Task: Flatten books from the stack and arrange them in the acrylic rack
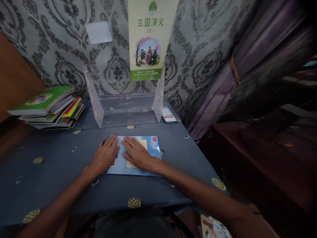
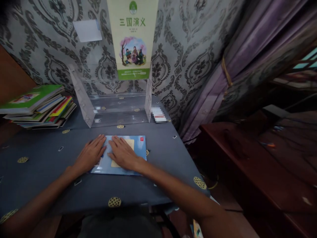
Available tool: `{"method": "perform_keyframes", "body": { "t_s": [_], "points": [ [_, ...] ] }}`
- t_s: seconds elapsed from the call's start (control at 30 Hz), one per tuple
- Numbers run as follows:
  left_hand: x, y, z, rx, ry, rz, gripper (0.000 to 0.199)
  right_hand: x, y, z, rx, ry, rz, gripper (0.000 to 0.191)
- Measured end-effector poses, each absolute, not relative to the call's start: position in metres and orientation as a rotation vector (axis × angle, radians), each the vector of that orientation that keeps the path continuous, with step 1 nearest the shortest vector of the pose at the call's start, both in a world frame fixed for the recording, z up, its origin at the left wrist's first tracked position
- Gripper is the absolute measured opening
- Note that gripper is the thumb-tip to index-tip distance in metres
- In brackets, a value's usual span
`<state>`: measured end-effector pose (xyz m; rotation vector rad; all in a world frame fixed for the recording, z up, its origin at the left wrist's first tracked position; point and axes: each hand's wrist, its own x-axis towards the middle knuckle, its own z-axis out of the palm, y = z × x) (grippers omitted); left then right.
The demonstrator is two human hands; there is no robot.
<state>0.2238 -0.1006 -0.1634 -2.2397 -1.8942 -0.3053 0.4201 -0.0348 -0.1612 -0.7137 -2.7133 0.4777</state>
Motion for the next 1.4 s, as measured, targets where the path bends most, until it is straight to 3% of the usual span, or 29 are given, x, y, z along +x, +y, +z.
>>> {"method": "perform_keyframes", "body": {
  "t_s": [0.4,0.7,1.17,1.27,1.4],
  "points": [
    [0.226,-0.099,-0.16,-2.257,-1.941,-0.286,0.051,0.5,-0.025,-0.164,-1.243,-2.631,0.354,0.073],
    [0.225,-0.115,-0.157,-2.304,-1.956,-0.263,0.054,0.502,-0.024,-0.174,-1.174,-2.575,0.342,0.071],
    [0.245,-0.208,-0.146,-2.259,-1.643,-0.267,0.04,0.5,-0.029,-0.164,-1.181,-2.575,0.324,0.061],
    [0.257,-0.223,-0.147,-2.219,-1.647,-0.288,0.035,0.484,-0.048,-0.145,-0.943,-2.624,0.369,0.052],
    [0.271,-0.234,-0.152,-2.169,-1.722,-0.222,0.033,0.439,-0.084,-0.124,-0.331,-2.77,0.796,0.052]
  ]
}}
